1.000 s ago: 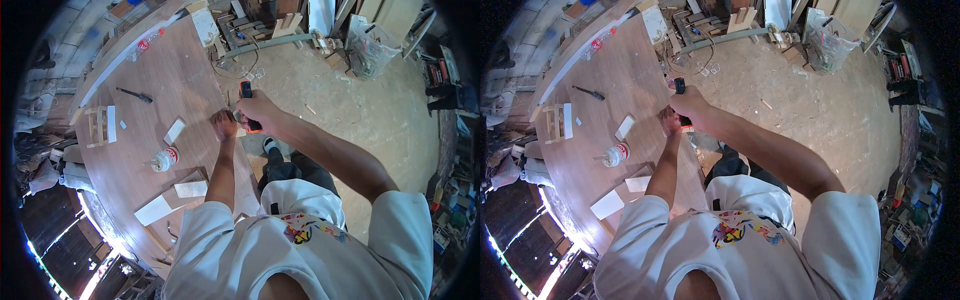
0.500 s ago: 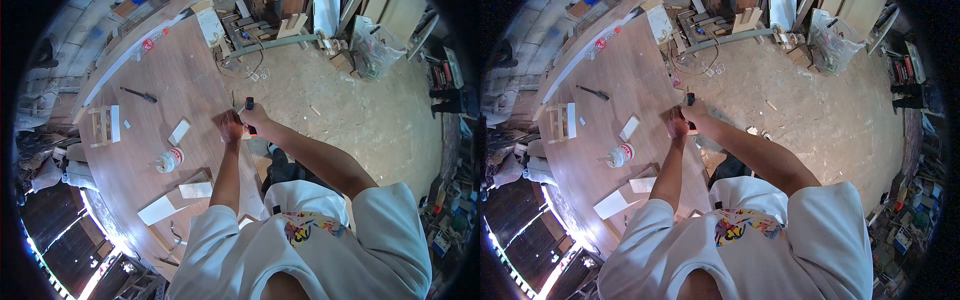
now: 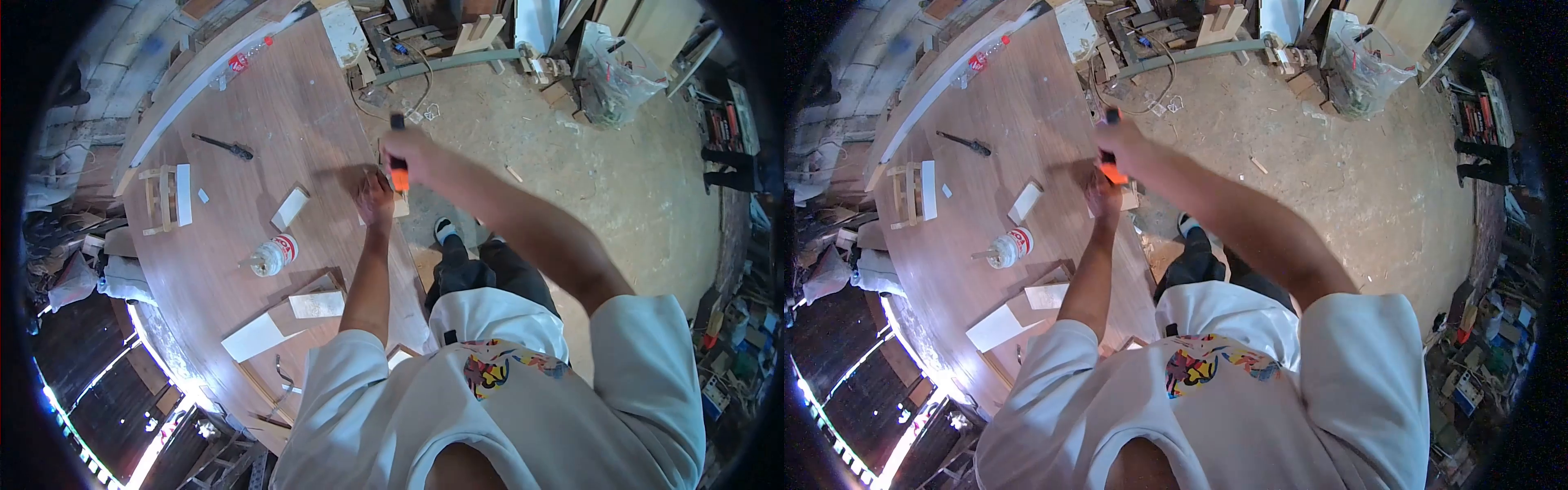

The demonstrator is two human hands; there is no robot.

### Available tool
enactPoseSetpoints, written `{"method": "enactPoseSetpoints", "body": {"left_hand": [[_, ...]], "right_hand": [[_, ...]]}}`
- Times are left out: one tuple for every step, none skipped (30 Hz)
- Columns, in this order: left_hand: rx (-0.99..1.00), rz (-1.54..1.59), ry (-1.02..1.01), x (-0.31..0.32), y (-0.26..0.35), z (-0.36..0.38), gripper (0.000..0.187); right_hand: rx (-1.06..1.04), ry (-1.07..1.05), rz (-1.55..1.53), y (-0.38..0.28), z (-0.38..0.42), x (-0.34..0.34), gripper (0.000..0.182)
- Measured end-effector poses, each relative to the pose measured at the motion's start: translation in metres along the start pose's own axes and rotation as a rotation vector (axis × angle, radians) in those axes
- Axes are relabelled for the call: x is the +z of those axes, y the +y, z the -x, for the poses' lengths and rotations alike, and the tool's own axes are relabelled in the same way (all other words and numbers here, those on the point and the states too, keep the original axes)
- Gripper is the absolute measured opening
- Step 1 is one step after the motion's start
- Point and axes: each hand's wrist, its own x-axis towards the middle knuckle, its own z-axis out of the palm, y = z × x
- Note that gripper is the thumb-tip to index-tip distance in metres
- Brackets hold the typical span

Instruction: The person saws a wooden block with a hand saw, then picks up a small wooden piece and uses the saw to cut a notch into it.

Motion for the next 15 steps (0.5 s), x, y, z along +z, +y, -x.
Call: {"method": "enactPoseSetpoints", "body": {"left_hand": [[-0.029,0.021,0.004,-0.004,0.004,-0.002,0.008],[-0.057,0.044,0.022,-0.004,0.008,-0.011,0.008],[-0.076,0.024,-0.007,0.003,0.001,-0.008,0.008],[-0.076,0.026,-0.003,0.000,0.004,-0.010,0.008],[-0.088,0.015,-0.001,-0.002,0.007,-0.011,0.009],[-0.098,0.004,-0.001,-0.001,0.006,-0.010,0.009],[-0.095,0.006,0.001,0.001,0.005,-0.010,0.009],[-0.061,0.011,0.018,0.003,0.003,-0.010,0.009],[-0.029,0.016,0.032,0.001,0.001,-0.010,0.010],[-0.028,0.016,0.029,-0.001,0.000,-0.009,0.010],[0.017,0.027,0.059,-0.002,-0.001,-0.009,0.010],[0.061,0.039,0.092,-0.002,0.000,-0.011,0.010],[0.060,0.043,0.093,-0.002,0.000,-0.011,0.010],[0.055,0.045,0.101,-0.002,0.001,-0.012,0.010],[0.050,0.047,0.109,-0.002,0.001,-0.012,0.010]], "right_hand": [[-0.024,-0.106,0.031,-0.021,0.016,0.001,0.010],[-0.059,-0.217,0.068,-0.042,0.030,0.002,0.011],[-0.067,-0.219,0.076,-0.051,0.048,0.001,0.011],[-0.076,-0.192,0.098,-0.053,0.066,-0.002,0.011],[-0.086,-0.164,0.119,-0.053,0.077,-0.006,0.011],[-0.088,-0.163,0.116,-0.052,0.078,-0.010,0.011],[-0.059,-0.173,0.117,-0.052,0.078,-0.015,0.010],[-0.027,-0.181,0.118,-0.050,0.077,-0.019,0.010],[-0.026,-0.180,0.116,-0.047,0.077,-0.023,0.010],[0.016,-0.199,0.102,-0.042,0.078,-0.028,0.011],[0.055,-0.217,0.088,-0.039,0.078,-0.032,0.011],[0.052,-0.214,0.088,-0.037,0.081,-0.036,0.011],[0.025,-0.216,0.125,-0.034,0.084,-0.039,0.011],[-0.001,-0.221,0.165,-0.031,0.087,-0.042,0.011],[-0.031,-0.232,0.111,-0.029,0.090,-0.045,0.012]]}}
